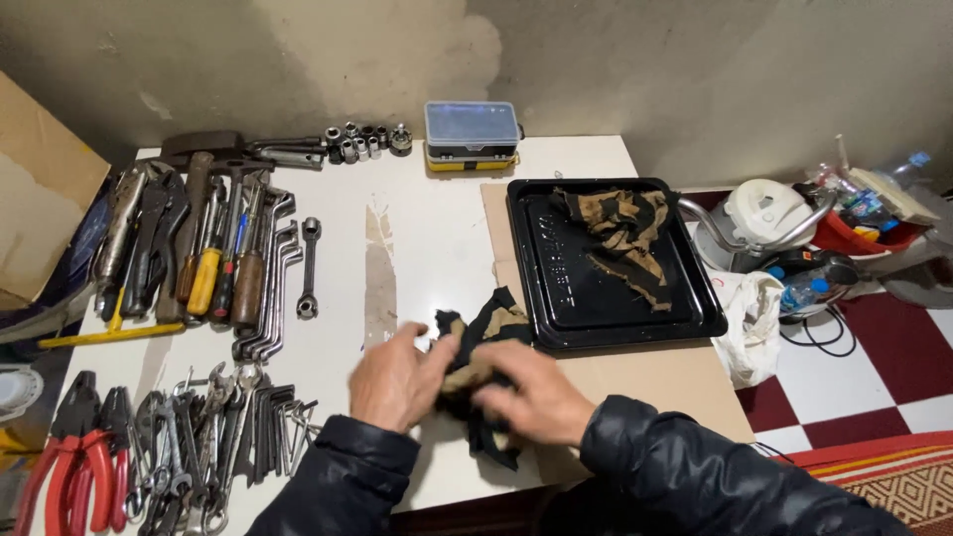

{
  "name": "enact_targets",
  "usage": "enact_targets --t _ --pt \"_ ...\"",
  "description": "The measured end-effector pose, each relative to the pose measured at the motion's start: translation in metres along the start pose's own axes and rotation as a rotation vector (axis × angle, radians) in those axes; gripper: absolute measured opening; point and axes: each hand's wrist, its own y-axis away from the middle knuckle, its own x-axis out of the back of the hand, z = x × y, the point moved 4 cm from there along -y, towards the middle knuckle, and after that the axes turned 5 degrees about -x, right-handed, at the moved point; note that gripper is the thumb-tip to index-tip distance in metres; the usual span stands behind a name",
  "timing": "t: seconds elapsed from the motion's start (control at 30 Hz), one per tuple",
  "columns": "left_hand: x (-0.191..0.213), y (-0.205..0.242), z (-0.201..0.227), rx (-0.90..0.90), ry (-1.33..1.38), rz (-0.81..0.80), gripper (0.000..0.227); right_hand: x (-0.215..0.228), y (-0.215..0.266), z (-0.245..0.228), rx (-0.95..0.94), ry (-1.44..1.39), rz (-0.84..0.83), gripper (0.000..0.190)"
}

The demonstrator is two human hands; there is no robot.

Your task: The person organizes a small plastic case containing screwdriver bits, placing a blue-handled screwdriver inside and closing the lid. They then wipe the white workbench surface with a camouflage-patterned cloth and move a piece of cardboard.

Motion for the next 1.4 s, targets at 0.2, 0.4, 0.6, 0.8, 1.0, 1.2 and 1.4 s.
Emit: enact_targets --t 0.2,0.4,0.6,0.8,1.0,1.2,1.4 --pt "0.023 0.002 -0.005 -0.003 -0.049 0.223 0.067 -0.051 0.003 0.004 0.592 0.618 -0.297 0.054" --pt "0.034 -0.005 -0.015 -0.113 0.222 0.302 0.058 -0.065 -0.089 0.05 0.695 0.73 -0.047 0.028" --pt "0.044 -0.011 -0.028 -0.171 0.471 0.349 0.054 -0.019 -0.188 0.054 0.292 0.669 0.285 0.011" --pt "0.061 0.004 -0.019 -0.261 0.815 0.444 0.046 0.042 -0.158 -0.008 0.085 0.15 0.462 0.007" --pt "0.051 -0.002 -0.001 -0.177 0.568 0.328 0.079 0.004 -0.082 -0.02 0.166 0.048 0.295 0.014" --pt "0.015 -0.021 -0.01 -0.074 0.388 0.156 0.052 -0.018 -0.037 -0.042 0.331 0.092 0.133 0.071" --pt "0.012 -0.004 0.01 -0.072 0.467 0.18 0.047 0.024 -0.051 -0.033 0.347 -0.045 0.088 0.064"
